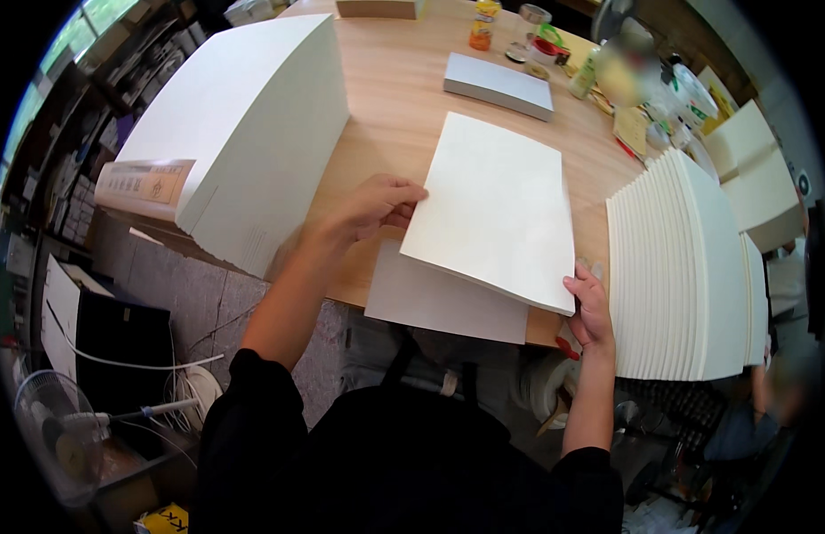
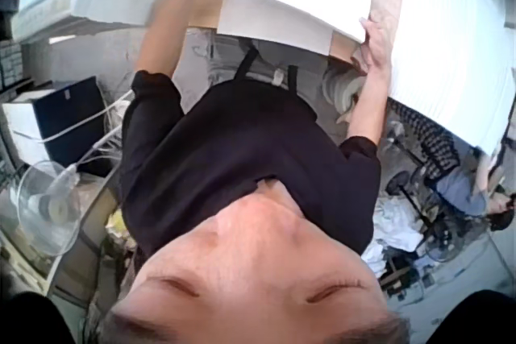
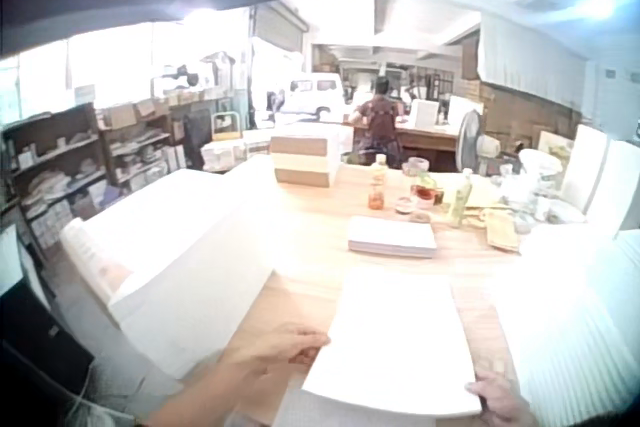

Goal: The person repeatedly places a white cover sheet over a stack of pages, aligns them, and uses a wooden ruler to press the spine. They then lift the assembled unit and place it onto a growing stack. This cycle repeats throughout the clip.

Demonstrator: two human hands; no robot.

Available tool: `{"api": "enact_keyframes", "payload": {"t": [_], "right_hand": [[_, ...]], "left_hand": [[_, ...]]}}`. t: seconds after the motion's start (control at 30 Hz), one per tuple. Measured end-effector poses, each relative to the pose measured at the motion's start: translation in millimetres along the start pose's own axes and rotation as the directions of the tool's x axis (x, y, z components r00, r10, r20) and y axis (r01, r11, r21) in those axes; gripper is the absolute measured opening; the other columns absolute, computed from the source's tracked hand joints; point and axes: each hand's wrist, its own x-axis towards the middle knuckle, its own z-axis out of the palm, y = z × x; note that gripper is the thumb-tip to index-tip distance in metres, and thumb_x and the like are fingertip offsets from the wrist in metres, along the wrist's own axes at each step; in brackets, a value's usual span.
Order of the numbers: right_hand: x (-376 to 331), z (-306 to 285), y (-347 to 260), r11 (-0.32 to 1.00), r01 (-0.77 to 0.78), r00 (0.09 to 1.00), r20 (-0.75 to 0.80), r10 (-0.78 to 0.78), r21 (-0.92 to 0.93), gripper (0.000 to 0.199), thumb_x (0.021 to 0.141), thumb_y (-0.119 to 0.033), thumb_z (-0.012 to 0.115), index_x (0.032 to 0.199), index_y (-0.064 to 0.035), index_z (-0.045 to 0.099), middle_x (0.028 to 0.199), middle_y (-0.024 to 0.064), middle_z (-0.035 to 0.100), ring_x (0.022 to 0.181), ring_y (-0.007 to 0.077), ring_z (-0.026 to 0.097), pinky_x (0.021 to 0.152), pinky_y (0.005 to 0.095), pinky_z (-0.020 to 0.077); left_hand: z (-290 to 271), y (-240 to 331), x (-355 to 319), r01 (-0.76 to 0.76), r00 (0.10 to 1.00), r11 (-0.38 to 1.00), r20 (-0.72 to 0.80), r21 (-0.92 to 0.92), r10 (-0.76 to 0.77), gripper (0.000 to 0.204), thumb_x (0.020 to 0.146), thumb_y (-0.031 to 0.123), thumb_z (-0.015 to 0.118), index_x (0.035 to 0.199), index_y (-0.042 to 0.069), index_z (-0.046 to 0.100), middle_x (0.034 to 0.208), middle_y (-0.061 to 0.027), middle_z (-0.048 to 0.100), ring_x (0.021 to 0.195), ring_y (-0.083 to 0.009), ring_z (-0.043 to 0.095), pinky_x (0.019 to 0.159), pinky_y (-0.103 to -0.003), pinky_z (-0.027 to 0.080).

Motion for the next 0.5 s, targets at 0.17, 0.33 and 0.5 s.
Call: {"api": "enact_keyframes", "payload": {"t": [0.17, 0.33, 0.5], "right_hand": [[16.8, 4.7, 27.3, 0.985, 0.022, 0.987, -0.153, -0.049, -0.174, 0.041, 0.105, -0.017, 0.062, 0.139, 0.0062, 0.059, 0.117, 0.0073, 0.073, 0.100, 0.0115, 0.068, 0.088, 0.0274, 0.0552], [15.7, 25.1, 31.4, 0.922, -0.090, 0.952, -0.303, -0.031, -0.376, 0.041, 0.105, -0.021, 0.067, 0.138, 0.0030, 0.064, 0.098, -0.0014, 0.075, 0.066, 0.0011, 0.055, 0.051, 0.0192, 0.0398], [18.6, 31.1, 34.6, 0.890, -0.103, 0.940, -0.336, -0.059, -0.444, 0.042, 0.105, -0.023, 0.068, 0.138, 0.0023, 0.065, 0.094, -0.0021, 0.074, 0.062, -0.0005, 0.053, 0.045, 0.0179, 0.0369]], "left_hand": [[-14.1, -20.1, 3.9, 0.052, 0.994, 0.975, -0.104, 0.215, -0.030, 0.024, 0.104, 0.023, 0.067, 0.100, 0.000, 0.073, 0.086, -0.0063, 0.074, 0.074, -0.0139, 0.071, 0.064, -0.029, 0.057], [-23.7, -27.1, -1.0, 0.061, 0.984, 0.954, -0.179, 0.292, -0.008, 0.024, 0.102, 0.022, 0.070, 0.093, 0.000, 0.075, 0.081, -0.0058, 0.073, 0.069, -0.0116, 0.068, 0.057, -0.027, 0.052], [-19.5, -10.0, -15.7, 0.106, 0.965, 0.930, -0.260, 0.352, -0.012, 0.022, 0.099, 0.023, 0.072, 0.098, 0.001, 0.077, 0.080, -0.0063, 0.073, 0.069, -0.0151, 0.070, 0.058, -0.030, 0.053]]}}
